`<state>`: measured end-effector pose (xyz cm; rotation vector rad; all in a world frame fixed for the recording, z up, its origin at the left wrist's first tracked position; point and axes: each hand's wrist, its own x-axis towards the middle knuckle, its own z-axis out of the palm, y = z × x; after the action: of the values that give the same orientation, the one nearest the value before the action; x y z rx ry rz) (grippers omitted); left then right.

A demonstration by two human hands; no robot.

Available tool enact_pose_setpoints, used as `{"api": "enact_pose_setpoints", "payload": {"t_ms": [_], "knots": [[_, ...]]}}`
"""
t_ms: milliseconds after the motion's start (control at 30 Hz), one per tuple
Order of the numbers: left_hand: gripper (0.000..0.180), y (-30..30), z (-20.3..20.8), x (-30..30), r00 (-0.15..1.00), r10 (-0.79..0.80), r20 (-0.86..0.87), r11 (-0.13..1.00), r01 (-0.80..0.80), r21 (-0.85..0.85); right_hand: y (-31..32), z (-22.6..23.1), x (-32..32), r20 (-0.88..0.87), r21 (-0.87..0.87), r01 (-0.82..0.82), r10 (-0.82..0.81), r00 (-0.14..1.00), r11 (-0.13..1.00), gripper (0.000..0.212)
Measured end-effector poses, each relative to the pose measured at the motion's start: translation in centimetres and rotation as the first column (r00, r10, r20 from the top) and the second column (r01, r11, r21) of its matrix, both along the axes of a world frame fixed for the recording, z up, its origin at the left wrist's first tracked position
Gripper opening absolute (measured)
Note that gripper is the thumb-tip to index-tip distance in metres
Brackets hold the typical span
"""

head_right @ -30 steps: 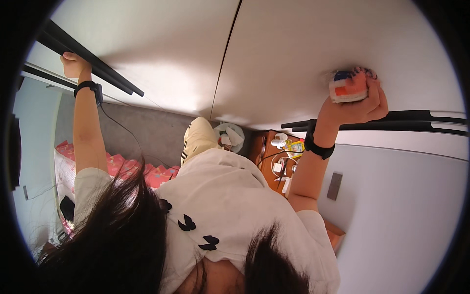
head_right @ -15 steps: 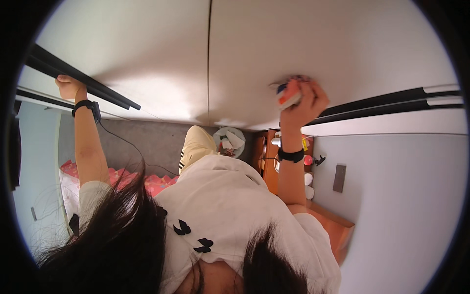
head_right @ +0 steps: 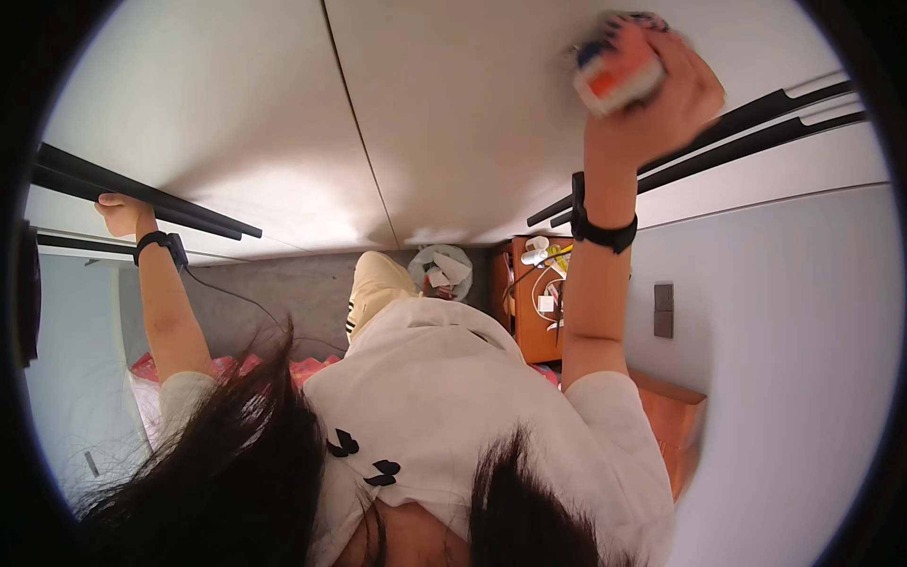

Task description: The person wipes the exterior surface of a white wardrobe cabinet using a cloth. They hold the cabinet handle with one hand and wipe the surface with the other, moving along the vertical seams and flat panels.

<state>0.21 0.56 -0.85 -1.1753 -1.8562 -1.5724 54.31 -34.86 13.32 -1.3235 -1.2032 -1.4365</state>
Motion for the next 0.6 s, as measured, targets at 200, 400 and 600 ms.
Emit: {"api": "enact_pose_setpoints", "payload": {"t_ms": [200, 400, 600], "knots": [[0.063, -0.2, -0.1, 0.1, 1.000, -0.011, -0.024, 1.000, 0.012, 0.006, 2.7, -4.2, 0.3, -0.121, 0.173, -0.204, 0.226, 0.966, 0.964, 0.023], [0.060, -0.3, 0.2, 0.4, 1.000, -0.029, -0.010, 0.999, 0.030, 0.016, 1.3, -10.9, -0.9, -0.135, 0.030, -0.189, 0.191, 0.972, 0.982, 0.020], [0.059, 0.5, -0.2, -0.3, 0.999, 0.023, -0.036, 1.000, -0.022, 0.014, -1.8, -15.7, -2.2, -0.271, -0.266, -0.169, 0.095, 0.958, 0.949, 0.027]]}}
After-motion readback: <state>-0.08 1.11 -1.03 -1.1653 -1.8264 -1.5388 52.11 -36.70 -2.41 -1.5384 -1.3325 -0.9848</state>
